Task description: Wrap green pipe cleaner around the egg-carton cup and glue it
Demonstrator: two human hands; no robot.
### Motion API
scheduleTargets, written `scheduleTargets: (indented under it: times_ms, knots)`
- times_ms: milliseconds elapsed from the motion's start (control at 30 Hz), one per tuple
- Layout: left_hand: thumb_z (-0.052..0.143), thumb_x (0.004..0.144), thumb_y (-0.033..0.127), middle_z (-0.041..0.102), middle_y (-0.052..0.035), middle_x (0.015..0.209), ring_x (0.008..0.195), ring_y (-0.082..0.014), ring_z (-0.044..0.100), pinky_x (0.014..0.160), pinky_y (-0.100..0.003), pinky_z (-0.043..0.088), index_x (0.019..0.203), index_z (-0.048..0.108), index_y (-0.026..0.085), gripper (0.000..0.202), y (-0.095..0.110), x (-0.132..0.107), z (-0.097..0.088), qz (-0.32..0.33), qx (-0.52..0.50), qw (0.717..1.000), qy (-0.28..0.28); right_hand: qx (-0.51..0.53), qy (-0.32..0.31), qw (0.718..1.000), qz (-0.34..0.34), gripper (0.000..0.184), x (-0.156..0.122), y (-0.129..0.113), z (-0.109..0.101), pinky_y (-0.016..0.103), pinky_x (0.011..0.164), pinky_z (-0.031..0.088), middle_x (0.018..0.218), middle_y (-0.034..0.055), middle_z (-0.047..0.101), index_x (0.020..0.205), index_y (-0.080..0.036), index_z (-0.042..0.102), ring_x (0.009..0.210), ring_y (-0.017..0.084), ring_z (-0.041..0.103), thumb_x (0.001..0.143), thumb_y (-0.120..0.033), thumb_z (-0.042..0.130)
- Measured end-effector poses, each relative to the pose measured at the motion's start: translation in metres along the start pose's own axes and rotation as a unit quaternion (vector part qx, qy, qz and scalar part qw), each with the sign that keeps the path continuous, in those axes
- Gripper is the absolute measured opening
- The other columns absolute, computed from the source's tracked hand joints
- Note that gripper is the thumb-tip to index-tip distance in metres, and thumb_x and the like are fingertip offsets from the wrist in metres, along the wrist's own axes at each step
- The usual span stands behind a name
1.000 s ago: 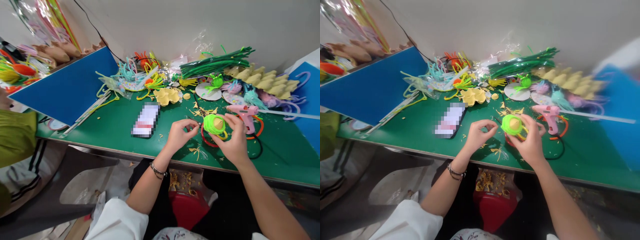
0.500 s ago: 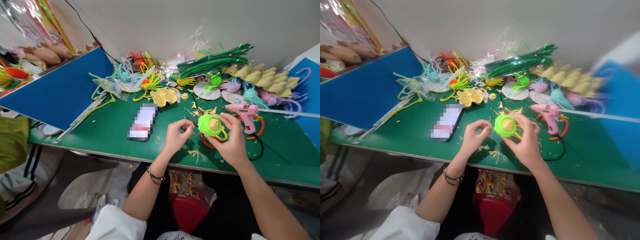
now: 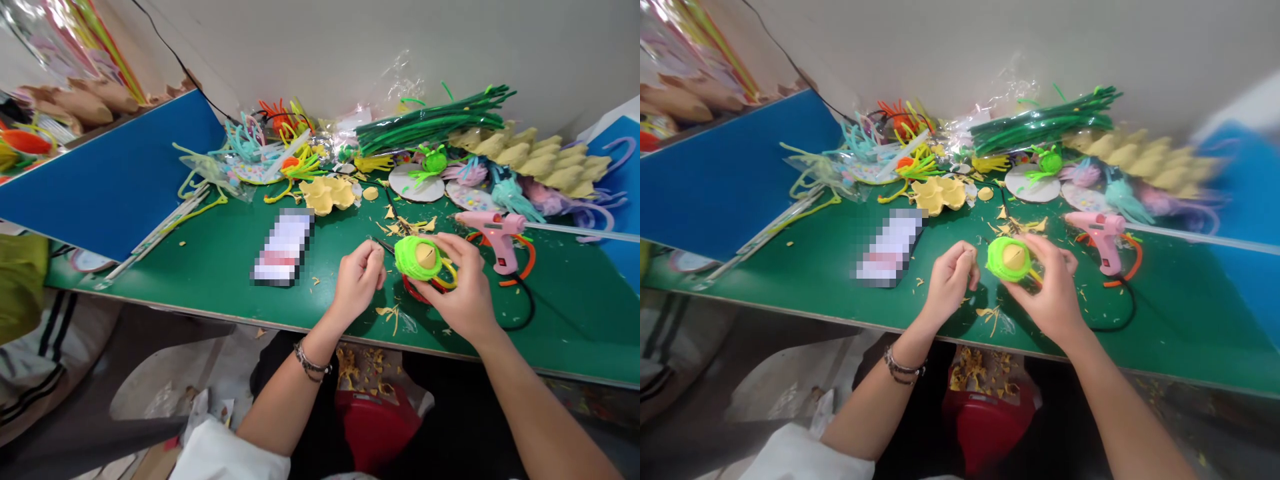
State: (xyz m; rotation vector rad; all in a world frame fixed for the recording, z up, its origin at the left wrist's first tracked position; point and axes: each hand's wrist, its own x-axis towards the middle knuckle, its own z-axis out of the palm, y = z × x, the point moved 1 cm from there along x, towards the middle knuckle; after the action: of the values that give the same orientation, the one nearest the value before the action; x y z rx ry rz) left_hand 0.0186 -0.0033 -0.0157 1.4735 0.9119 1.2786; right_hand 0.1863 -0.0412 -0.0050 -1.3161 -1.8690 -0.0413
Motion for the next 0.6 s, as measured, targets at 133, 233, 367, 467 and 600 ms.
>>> scheduleTargets:
  times_ms: [133, 233, 367, 467, 600]
  knots:
    - [0.042, 0.092, 0.027, 0.043, 0.0091, 0.049, 0.043, -0.0053, 0.041, 0.048, -0.018, 0.034, 0.076, 0.043, 0.021, 0.017, -0.004, 0.0, 0.002, 0.008, -0.025, 1.0, 0.012, 0.005, 0.007, 1.0, -0.015, 0.057, -0.001, -0.001, -0.002, 0.045, 0.093, 0.039, 0.122, 0.0101, 0.064, 0.131, -0.025, 0.038, 0.112, 0.03, 0.062, 0.085, -0.038, 0.068]
    - [0.044, 0.09, 0.024, 0.043, 0.0089, 0.052, 0.045, -0.0055, 0.043, 0.048, -0.017, 0.035, 0.079, 0.043, 0.021, 0.012, -0.006, 0.001, 0.002, 0.008, -0.024, 1.0, 0.008, 0.001, 0.014, 1.0, -0.022, 0.055, -0.001, -0.002, -0.004, 0.045, 0.092, 0.039, 0.122, 0.0102, 0.063, 0.132, -0.025, 0.039, 0.111, 0.029, 0.063, 0.086, -0.038, 0.067]
    - [0.047, 0.088, 0.023, 0.05, 0.0043, 0.067, 0.055, -0.0068, 0.048, 0.054, -0.018, 0.043, 0.083, 0.047, 0.02, 0.006, -0.005, 0.004, -0.002, 0.01, -0.012, 1.0, 0.027, 0.0, 0.002, 1.0, -0.022, 0.053, -0.001, -0.004, -0.004, 0.046, 0.094, 0.04, 0.122, 0.0101, 0.062, 0.13, -0.026, 0.04, 0.111, 0.029, 0.062, 0.085, -0.033, 0.067]
    - [0.052, 0.087, 0.025, 0.059, -0.0011, 0.083, 0.069, -0.0093, 0.055, 0.065, -0.02, 0.048, 0.095, 0.055, 0.018, 0.01, -0.003, 0.005, -0.006, 0.024, 0.016, 0.999, 0.031, 0.026, 0.001, 0.999, -0.026, 0.057, -0.002, -0.006, -0.006, 0.05, 0.099, 0.04, 0.123, 0.0104, 0.059, 0.13, -0.026, 0.039, 0.113, 0.029, 0.061, 0.08, -0.025, 0.066]
    - [0.06, 0.086, 0.028, 0.064, -0.0025, 0.082, 0.07, -0.0106, 0.057, 0.067, -0.021, 0.05, 0.098, 0.062, 0.018, 0.016, 0.003, 0.004, -0.008, 0.051, 0.021, 0.998, -0.018, 0.198, -0.159, 0.966, 0.052, 0.069, -0.006, -0.01, -0.006, 0.042, 0.095, 0.049, 0.129, 0.0108, 0.054, 0.137, -0.027, 0.031, 0.119, 0.025, 0.057, 0.076, -0.021, 0.063]
